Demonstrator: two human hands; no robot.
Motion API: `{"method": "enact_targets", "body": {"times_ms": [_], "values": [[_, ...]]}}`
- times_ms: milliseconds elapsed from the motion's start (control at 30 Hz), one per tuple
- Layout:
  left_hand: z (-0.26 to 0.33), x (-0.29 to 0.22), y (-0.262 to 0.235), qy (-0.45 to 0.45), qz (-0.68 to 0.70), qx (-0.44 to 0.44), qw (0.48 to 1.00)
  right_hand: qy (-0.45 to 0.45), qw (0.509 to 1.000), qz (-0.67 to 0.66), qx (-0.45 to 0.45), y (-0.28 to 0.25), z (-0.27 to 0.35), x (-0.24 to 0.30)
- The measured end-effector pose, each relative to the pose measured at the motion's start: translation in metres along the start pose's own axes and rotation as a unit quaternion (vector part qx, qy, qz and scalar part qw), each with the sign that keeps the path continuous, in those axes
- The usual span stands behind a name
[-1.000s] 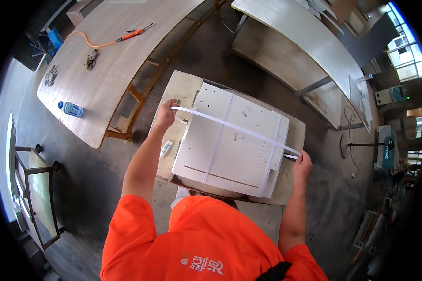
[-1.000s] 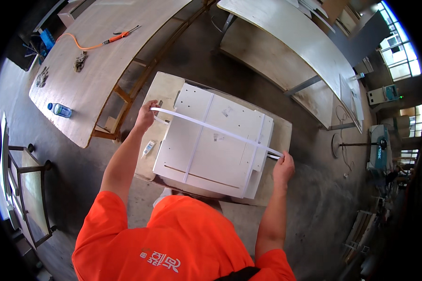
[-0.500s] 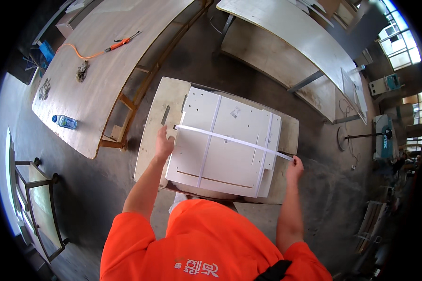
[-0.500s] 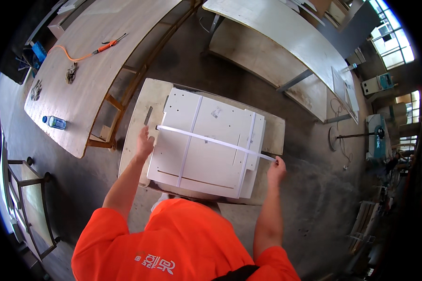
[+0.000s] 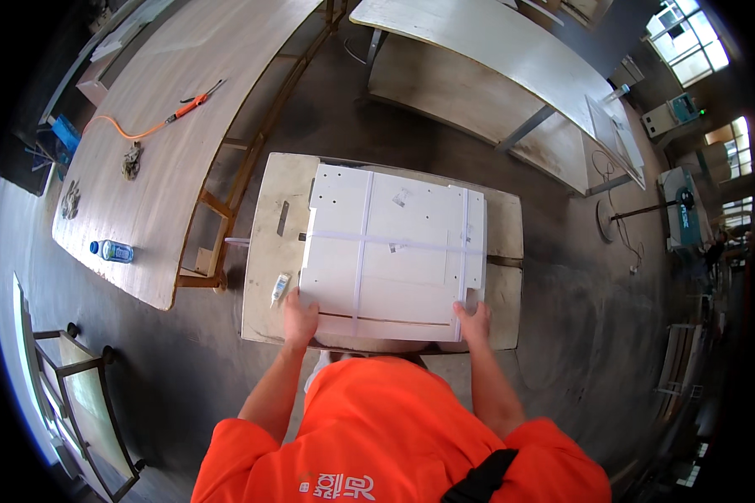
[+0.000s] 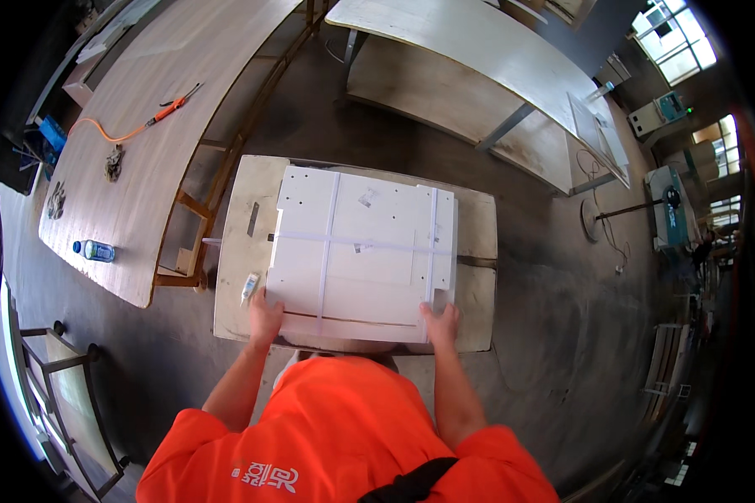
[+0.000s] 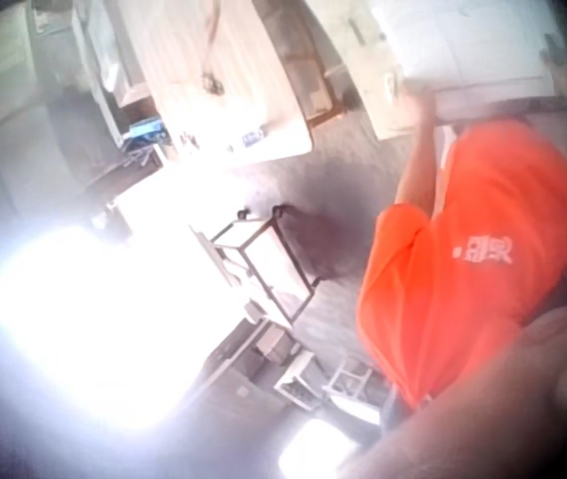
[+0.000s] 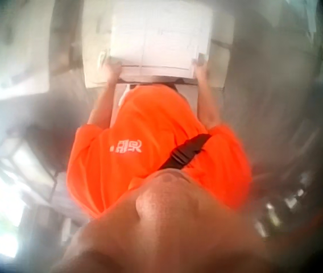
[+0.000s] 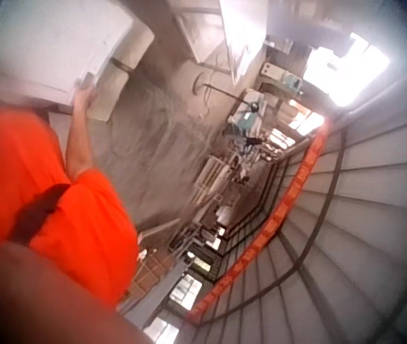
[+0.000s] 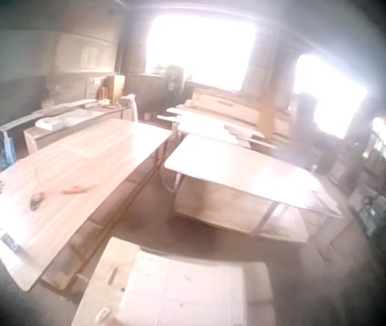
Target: The person organizes several white wood panels on a table and bundles them together by wrapping a white strap around the stack, then carries the bundled panels across a workshop to another table where they unwrap the strap and place the panels down.
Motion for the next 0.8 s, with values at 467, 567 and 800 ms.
{"method": "enact_targets", "body": {"times_ms": [467, 567, 800], "values": [[0.005, 0.006, 0.000, -0.097, 0.025, 0.000, 0.995, 0.055, 0.989, -0.136, 0.017, 0.020, -0.011, -0.063], [0.006, 0.015, 0.002, -0.119, 0.002, 0.030, 0.992, 0.028, 0.991, -0.128, 0.023, 0.025, -0.022, -0.077], [0.008, 0.025, 0.000, -0.148, 0.000, -0.029, 0.989, 0.031, 0.956, -0.258, 0.137, 0.012, -0.013, -0.052]]}}
Point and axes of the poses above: each hand's wrist, its own z-axis away from the middle knuckle, its own y-axis out of the palm, x = y × z, the point moved 8 cm from there along -z, towards the middle knuckle, and after that the axes turned 6 degrees about z, right-handed, at the moved point
